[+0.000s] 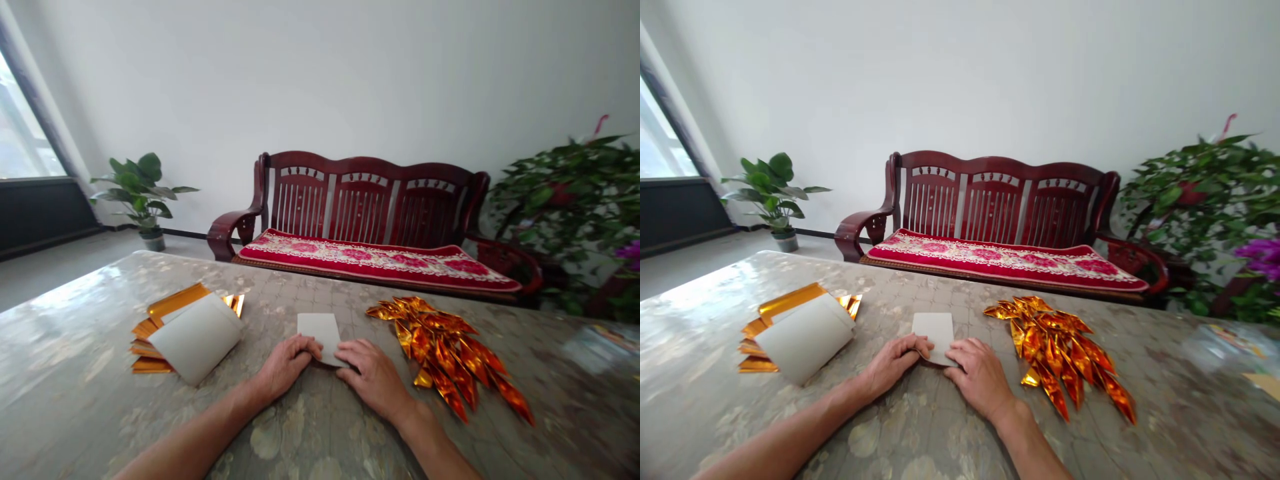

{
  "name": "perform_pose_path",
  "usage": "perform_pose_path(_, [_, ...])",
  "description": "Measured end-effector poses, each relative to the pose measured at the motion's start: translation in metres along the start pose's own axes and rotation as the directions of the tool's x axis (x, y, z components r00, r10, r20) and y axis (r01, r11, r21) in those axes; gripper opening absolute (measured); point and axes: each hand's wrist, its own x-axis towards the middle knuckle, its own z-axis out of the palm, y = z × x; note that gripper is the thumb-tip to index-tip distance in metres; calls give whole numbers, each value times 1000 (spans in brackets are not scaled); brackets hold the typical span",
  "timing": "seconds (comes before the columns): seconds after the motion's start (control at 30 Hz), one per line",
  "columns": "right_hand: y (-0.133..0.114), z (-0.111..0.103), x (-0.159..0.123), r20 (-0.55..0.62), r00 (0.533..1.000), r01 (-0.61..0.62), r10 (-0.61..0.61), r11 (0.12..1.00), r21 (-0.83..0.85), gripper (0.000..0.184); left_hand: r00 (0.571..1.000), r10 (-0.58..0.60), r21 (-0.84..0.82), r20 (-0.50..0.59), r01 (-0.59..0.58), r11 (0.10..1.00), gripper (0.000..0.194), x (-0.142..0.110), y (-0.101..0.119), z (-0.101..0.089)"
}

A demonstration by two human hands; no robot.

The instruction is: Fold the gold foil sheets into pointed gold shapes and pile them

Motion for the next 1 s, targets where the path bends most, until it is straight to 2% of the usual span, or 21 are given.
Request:
perform_pose_path(0.13, [-1, -1, 1, -29, 999, 23, -24, 1000, -17, 22, 999, -10, 6, -34, 10, 1000, 22, 0, -1, 0])
perform_pose_path(0.27, [4, 2, 0, -77, 996, 47, -45, 999, 17, 28, 994, -21, 64, -108, 28, 998, 28, 0, -3, 1])
perform_pose_path(0.5, [8, 8, -3, -146, 985, -66, 96, 978, 199, 22, 978, 17, 146, -207, 14, 989, 42, -2, -7, 2])
perform_pose_path(0.77, [2, 6, -2, -147, 966, -178, 213, 959, 223, 20, 941, 73, 309, -329, 34, 951, 19, -6, 0, -3])
perform_pose_path(1.0, [1, 7, -2, -155, 954, -222, 257, 952, 210, 18, 962, 77, 205, -262, -23, 979, 13, -6, 2, -2])
